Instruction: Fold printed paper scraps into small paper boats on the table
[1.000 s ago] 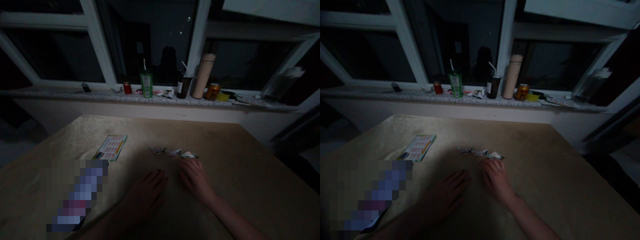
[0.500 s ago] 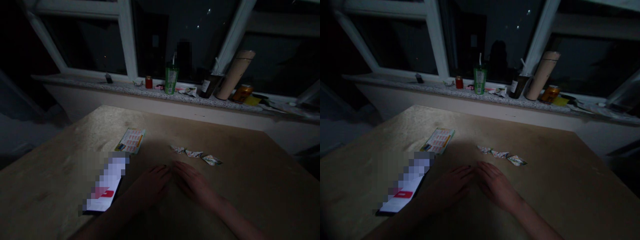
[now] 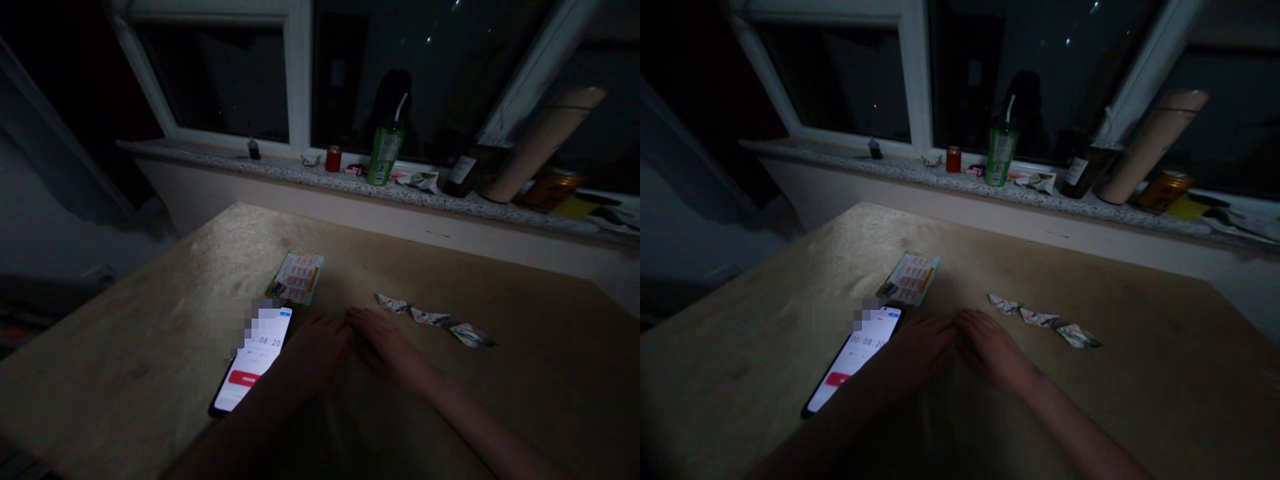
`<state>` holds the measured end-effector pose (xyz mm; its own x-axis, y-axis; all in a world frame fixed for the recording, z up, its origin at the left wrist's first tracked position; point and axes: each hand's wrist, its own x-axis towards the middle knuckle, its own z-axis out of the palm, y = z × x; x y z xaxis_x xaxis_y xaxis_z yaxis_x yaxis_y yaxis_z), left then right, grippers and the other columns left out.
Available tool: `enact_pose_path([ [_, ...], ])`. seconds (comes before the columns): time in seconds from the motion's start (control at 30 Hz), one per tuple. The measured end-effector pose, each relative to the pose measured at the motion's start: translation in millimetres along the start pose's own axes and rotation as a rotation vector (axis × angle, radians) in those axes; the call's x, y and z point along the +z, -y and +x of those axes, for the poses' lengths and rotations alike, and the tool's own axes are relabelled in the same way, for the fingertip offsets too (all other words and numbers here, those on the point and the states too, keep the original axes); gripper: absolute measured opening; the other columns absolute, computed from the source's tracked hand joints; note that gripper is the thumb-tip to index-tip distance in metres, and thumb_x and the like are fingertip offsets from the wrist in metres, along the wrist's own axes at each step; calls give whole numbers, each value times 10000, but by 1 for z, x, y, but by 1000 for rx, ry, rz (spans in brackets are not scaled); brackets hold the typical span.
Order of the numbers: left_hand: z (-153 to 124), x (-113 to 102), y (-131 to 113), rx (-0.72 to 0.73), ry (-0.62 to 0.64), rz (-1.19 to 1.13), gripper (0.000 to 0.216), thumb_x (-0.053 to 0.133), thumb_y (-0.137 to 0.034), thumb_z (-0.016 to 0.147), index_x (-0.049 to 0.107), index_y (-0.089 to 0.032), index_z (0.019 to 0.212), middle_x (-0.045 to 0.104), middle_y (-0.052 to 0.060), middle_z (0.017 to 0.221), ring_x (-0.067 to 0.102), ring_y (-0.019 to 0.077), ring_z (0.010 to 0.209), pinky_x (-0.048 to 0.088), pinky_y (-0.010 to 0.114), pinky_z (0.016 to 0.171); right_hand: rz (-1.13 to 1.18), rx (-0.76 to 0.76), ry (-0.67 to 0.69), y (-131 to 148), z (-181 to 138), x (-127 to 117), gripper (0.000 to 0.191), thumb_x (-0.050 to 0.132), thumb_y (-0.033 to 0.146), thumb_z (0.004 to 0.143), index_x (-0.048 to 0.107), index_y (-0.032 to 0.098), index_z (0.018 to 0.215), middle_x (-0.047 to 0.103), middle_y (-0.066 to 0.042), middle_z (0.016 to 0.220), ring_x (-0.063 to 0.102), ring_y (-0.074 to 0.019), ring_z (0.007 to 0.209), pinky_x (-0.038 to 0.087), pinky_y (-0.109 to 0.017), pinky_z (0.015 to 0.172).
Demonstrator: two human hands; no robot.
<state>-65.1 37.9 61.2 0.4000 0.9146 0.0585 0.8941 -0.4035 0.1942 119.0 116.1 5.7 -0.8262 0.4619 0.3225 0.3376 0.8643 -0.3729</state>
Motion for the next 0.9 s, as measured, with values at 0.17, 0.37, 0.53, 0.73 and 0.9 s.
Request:
enact_pose_path([
  [0.17, 1, -8, 6, -81, -6, 47, 157, 483, -134, 918, 603, -161, 1015, 653, 68, 1009, 604, 230, 949, 434, 365, 854, -2, -28, -10, 4, 19, 4, 429, 508, 222, 891, 477, 153, 1313, 534, -145, 1325, 483, -252, 1238, 404, -463, 1035],
  [0.37, 3, -15, 13, -274, -99, 135, 187, 420, -107, 919, 583, -126, 1009, 628, 123, 1017, 593, 279, 945, 429, 428, 840, 1, -42, -29, 8, 52, 18, 431, 498, 236, 889, 462, 147, 1310, 500, -158, 1340, 442, -258, 1257, 375, -455, 1048],
  [0.53, 1, -6, 21, -403, -192, 161, 255, 446, -164, 912, 508, -102, 1151, 581, 172, 1159, 544, 315, 1076, 403, 460, 908, -35, -102, -42, 1, 81, 33, 537, 534, 179, 798, 436, 120, 1323, 432, -178, 1396, 353, -273, 1320, 315, -480, 1080],
  [0.73, -2, 12, 29, -488, -244, 181, 526, 511, -196, 874, 358, -13, 1342, 398, 274, 1392, 380, 372, 1281, 293, 486, 1026, -127, -67, 62, -4, 101, 39, 753, 556, 166, 718, 302, 45, 1416, 283, -209, 1487, 210, -292, 1393, 207, -489, 1122],
  [0.9, -2, 15, 28, -521, -242, 180, 592, 522, -226, 874, 314, -53, 1400, 484, 236, 1339, 461, 353, 1214, 322, 477, 999, -161, -72, 97, -5, 104, 39, 745, 590, 173, 720, 336, 61, 1412, 299, -195, 1485, 221, -286, 1391, 191, -469, 1130],
])
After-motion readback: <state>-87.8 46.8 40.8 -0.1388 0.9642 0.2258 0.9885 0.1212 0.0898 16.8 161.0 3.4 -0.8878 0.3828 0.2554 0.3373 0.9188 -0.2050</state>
